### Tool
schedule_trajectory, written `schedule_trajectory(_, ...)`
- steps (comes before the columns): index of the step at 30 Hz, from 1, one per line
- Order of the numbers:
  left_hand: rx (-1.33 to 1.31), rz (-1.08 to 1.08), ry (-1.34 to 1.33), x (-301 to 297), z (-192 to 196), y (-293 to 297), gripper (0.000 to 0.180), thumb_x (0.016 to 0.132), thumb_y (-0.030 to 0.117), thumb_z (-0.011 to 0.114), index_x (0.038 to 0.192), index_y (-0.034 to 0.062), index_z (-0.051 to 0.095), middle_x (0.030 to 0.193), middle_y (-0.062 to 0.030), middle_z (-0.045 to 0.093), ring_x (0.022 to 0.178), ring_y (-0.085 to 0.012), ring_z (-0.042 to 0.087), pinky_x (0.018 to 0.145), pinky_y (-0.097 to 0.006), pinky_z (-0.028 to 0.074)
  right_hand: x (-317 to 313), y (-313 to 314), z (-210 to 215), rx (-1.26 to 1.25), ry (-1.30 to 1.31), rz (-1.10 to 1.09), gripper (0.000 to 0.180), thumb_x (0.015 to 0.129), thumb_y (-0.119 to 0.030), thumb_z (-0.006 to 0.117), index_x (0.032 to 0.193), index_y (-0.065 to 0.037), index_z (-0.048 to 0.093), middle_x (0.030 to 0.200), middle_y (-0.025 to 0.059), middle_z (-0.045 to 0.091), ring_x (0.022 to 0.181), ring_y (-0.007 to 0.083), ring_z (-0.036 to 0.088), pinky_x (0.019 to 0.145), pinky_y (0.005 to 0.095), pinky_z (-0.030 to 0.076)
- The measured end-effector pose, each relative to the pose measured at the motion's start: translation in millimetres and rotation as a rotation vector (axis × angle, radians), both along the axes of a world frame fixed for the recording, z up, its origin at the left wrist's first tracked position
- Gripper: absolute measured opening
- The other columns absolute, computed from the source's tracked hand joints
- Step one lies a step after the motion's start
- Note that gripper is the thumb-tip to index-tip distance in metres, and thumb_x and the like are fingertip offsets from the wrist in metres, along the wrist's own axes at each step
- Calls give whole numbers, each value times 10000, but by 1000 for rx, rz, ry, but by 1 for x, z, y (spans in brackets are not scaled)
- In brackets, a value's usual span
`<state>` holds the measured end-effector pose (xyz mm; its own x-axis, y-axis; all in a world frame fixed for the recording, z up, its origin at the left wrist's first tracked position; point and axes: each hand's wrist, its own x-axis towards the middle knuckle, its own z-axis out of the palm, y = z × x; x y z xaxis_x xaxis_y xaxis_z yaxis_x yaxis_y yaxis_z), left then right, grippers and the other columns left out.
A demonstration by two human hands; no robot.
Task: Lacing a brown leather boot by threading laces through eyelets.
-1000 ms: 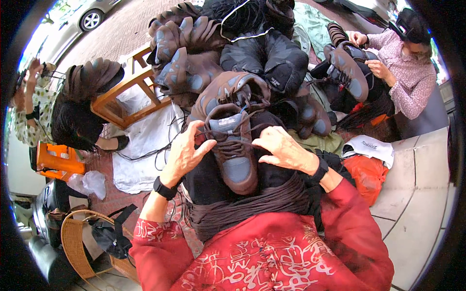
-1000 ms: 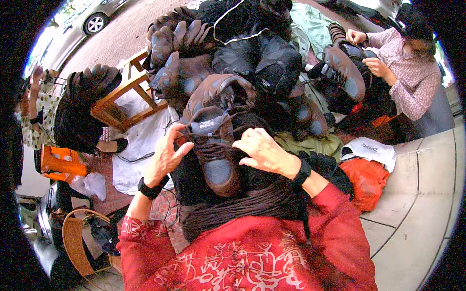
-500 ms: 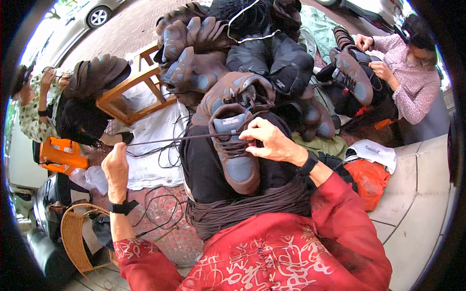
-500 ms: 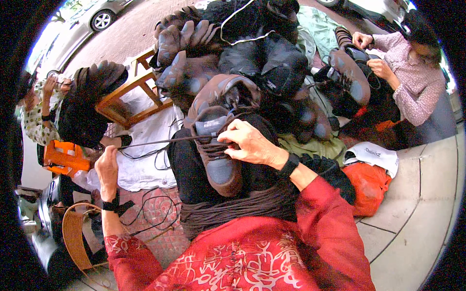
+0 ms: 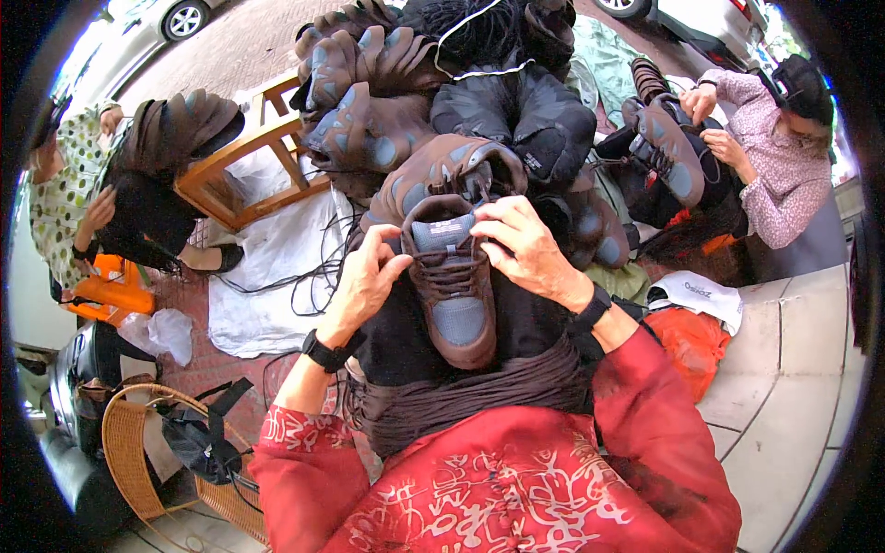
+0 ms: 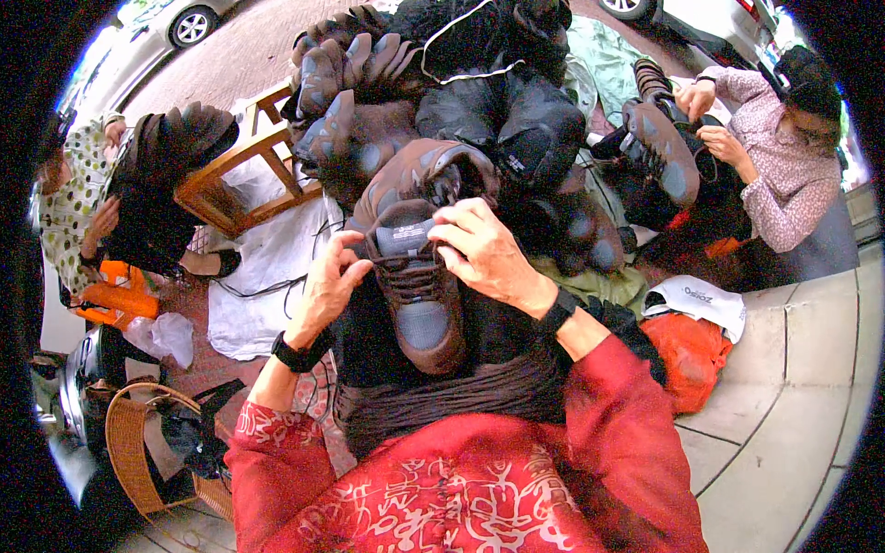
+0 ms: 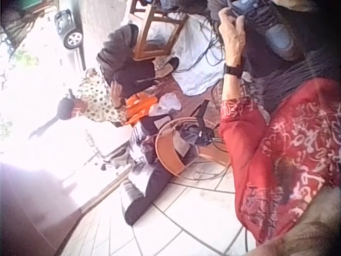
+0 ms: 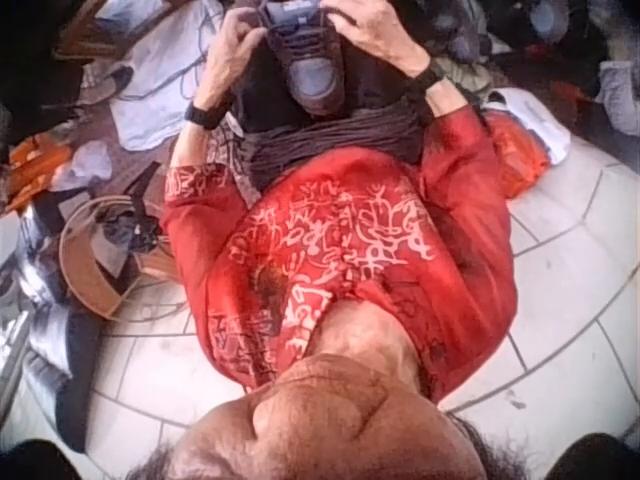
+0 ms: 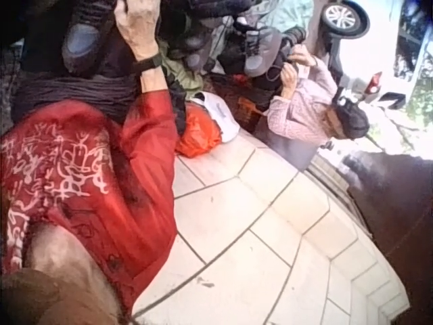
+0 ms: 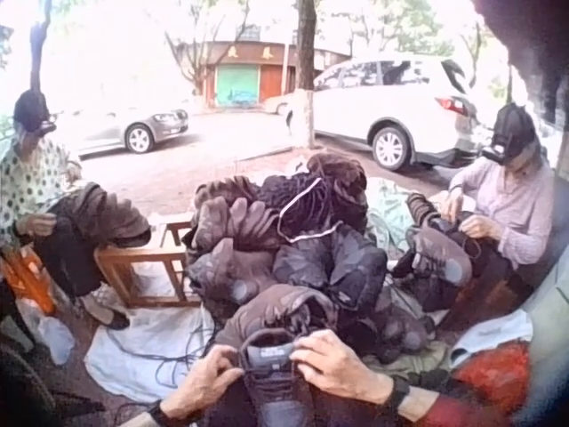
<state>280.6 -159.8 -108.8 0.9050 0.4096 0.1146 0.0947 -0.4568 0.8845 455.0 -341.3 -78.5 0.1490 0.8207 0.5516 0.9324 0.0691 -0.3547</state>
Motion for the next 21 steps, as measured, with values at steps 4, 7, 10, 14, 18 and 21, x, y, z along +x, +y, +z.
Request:
schedule_trajectory(4, -507, 77, -75, -10, 9, 9, 308, 822, 48, 579, 1106, 70, 462, 568, 79, 395, 493, -21, 322, 442, -185, 249, 8, 17, -13, -143, -156, -60, 196, 748, -228, 638, 846, -67, 583, 861, 62, 538, 847, 245, 500, 761, 343, 417)
schedule_trajectory(7, -560, 174, -153, -32, 25, 20, 285, 811, 57, 594, 1071, 80, 482, 549, 94, 404, 467, -6, 309, 435, -166, 211, 13, 13, -11, -182, -164, -56, 174, 743, -223, 641, 815, -75, 583, 838, 48, 537, 834, 234, 499, 745, 344, 418)
schedule_trajectory(10, -539, 124, -35, -44, 6, 29, 313, 811, 48, 590, 1102, 64, 477, 615, 47, 479, 518, -38, 403, 481, -180, 323, 14, 15, -14, -118, -71, 0, 156, 737, -208, 645, 774, -73, 579, 837, 46, 539, 847, 233, 502, 762, 344, 420)
schedule_trajectory(14, 140, 48, -19, -18, -6, 25, 384, 811, 67, 571, 1181, 64, 470, 1023, -110, 515, 936, -217, 499, 827, -318, 400, 12, 16, -11, -56, -126, 66, 125, 745, -167, 633, 757, -61, 567, 861, 60, 536, 860, 240, 506, 774, 339, 423)
schedule_trajectory(18, 248, -110, -46, 10, 1, 8, 271, 820, 143, 581, 1085, 89, 553, 1210, -175, 407, 1152, -336, 387, 965, -392, 329, 4, 4, -8, -63, 68, 71, 104, 754, -126, 622, 756, -38, 565, 842, 96, 536, 795, 261, 538, 726, 353, 437)
schedule_trajectory(21, 205, -145, -48, 13, 0, 7, 233, 814, 145, 604, 1026, 61, 552, 1097, -149, 459, 1046, -300, 453, 887, -366, 379, 11, -3, -12, -167, 409, -16, 113, 763, -126, 621, 749, -23, 575, 783, 115, 536, 741, 278, 548, 678, 353, 445)
